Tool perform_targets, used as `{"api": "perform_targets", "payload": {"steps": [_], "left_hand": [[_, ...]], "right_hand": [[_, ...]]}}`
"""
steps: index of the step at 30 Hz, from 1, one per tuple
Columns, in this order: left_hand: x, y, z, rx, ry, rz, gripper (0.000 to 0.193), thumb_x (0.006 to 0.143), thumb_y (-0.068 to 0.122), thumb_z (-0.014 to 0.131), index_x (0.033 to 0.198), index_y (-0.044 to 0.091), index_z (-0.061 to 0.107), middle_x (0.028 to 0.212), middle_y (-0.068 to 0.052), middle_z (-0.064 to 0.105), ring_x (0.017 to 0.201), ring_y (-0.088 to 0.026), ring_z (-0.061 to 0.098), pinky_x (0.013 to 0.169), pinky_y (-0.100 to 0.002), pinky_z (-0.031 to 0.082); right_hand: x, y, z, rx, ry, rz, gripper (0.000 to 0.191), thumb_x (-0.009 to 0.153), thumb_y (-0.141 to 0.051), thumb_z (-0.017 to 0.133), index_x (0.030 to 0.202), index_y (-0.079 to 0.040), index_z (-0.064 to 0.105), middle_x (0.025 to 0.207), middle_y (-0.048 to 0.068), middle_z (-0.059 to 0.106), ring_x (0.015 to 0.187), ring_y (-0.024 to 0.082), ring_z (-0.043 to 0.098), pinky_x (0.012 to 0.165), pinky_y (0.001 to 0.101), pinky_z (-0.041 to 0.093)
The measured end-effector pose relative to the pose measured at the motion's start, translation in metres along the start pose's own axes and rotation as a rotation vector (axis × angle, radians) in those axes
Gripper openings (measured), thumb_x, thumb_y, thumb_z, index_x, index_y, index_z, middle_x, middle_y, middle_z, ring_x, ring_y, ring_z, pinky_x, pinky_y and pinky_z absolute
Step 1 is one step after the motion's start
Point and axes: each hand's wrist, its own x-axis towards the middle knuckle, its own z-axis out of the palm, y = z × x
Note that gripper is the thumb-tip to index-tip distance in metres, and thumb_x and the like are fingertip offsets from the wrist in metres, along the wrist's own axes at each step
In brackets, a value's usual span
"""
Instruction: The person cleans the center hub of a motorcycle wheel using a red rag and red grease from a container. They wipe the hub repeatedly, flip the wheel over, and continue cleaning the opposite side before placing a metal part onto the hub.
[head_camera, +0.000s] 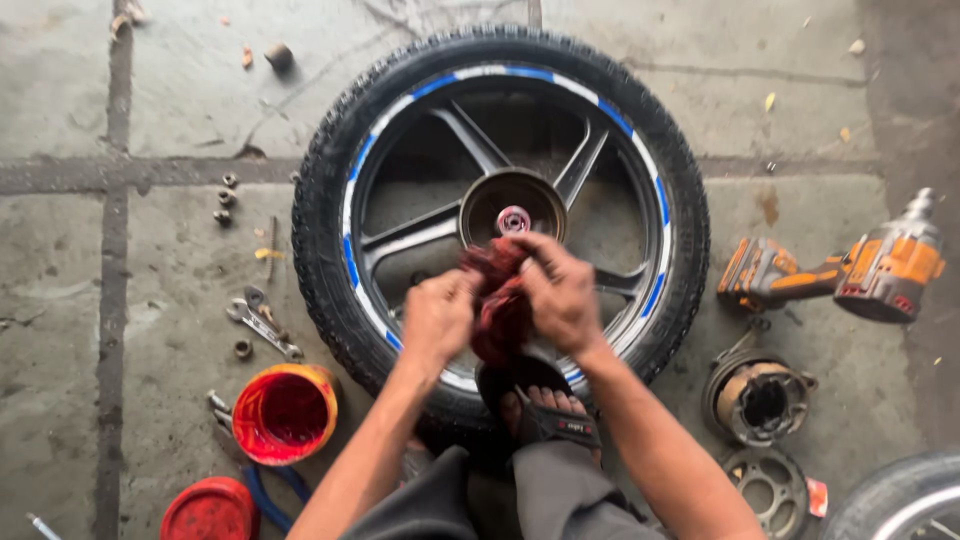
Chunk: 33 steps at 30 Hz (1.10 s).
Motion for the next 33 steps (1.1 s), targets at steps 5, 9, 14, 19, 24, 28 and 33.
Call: {"api": "perform_targets", "payload": {"steps": [5,9,14,19,24,28,33], "left_hand": [[0.004,0.001,-0.037,0.150,0.233,0.336,0.033,0.102,0.035,0.063,0.097,0.006,0.079,0.124,-0.013,0.076,0.111,-0.021,0.068,0.095,-0.035,0.052],[0.003,0.014,-0.013,-0.779,-0.202,0.041,0.044,0.106,0.043,0.049,0.136,0.017,0.068,0.119,-0.010,0.076,0.108,-0.019,0.067,0.099,-0.036,0.049],[0.003,0.030,0.036,-1.007,-0.144,0.012,0.044,0.110,0.034,0.049,0.141,0.005,0.060,0.127,-0.004,0.067,0.110,-0.014,0.064,0.101,-0.033,0.049],[0.005,0.018,0.030,-1.369,-0.227,0.000,0.035,0.110,0.025,0.053,0.133,0.001,0.063,0.112,-0.008,0.071,0.100,-0.019,0.070,0.086,-0.032,0.055],[-0.015,0.013,0.066,-1.372,-0.462,-0.426,0.028,0.098,0.011,0.060,0.125,0.008,0.063,0.108,-0.003,0.073,0.094,-0.014,0.069,0.082,-0.027,0.057],[-0.029,0.011,0.063,-1.387,-0.500,-0.383,0.016,0.104,0.013,0.064,0.118,0.004,0.065,0.099,-0.006,0.072,0.074,-0.012,0.066,0.062,-0.023,0.052],[-0.027,0.025,0.083,-0.964,-0.192,-0.148,0.019,0.106,0.021,0.064,0.112,0.003,0.067,0.087,-0.002,0.069,0.070,-0.012,0.064,0.062,-0.027,0.051]], "right_hand": [[0.009,0.011,-0.043,0.183,0.121,0.080,0.028,0.094,0.006,0.050,0.116,0.007,0.067,0.112,0.015,0.075,0.102,0.020,0.073,0.095,0.0349,0.061],[0.001,-0.011,-0.048,0.561,0.052,0.137,0.031,0.096,-0.003,0.050,0.121,0.006,0.065,0.117,0.020,0.072,0.108,0.027,0.072,0.103,0.0434,0.057],[-0.022,-0.047,-0.010,-0.020,-0.351,-0.301,0.062,0.092,-0.009,0.051,0.144,0.021,0.041,0.152,0.037,0.042,0.143,0.042,0.037,0.116,0.0505,0.029],[-0.017,-0.041,-0.024,0.619,-0.073,-0.061,0.046,0.096,-0.018,0.047,0.133,0.009,0.054,0.131,0.027,0.062,0.120,0.028,0.064,0.113,0.0399,0.051],[0.015,0.015,-0.016,0.566,-0.076,-0.125,0.038,0.100,-0.024,0.045,0.102,0.006,0.068,0.097,0.017,0.075,0.092,0.025,0.069,0.094,0.0338,0.053],[0.033,0.080,0.002,1.262,-0.433,0.366,0.045,0.107,-0.031,0.043,0.088,0.002,0.067,0.085,0.018,0.072,0.085,0.031,0.068,0.088,0.0404,0.053],[0.051,0.108,0.005,1.526,-0.344,0.574,0.048,0.114,-0.034,0.039,0.091,-0.001,0.066,0.086,0.015,0.072,0.086,0.032,0.069,0.086,0.0441,0.055]]}}
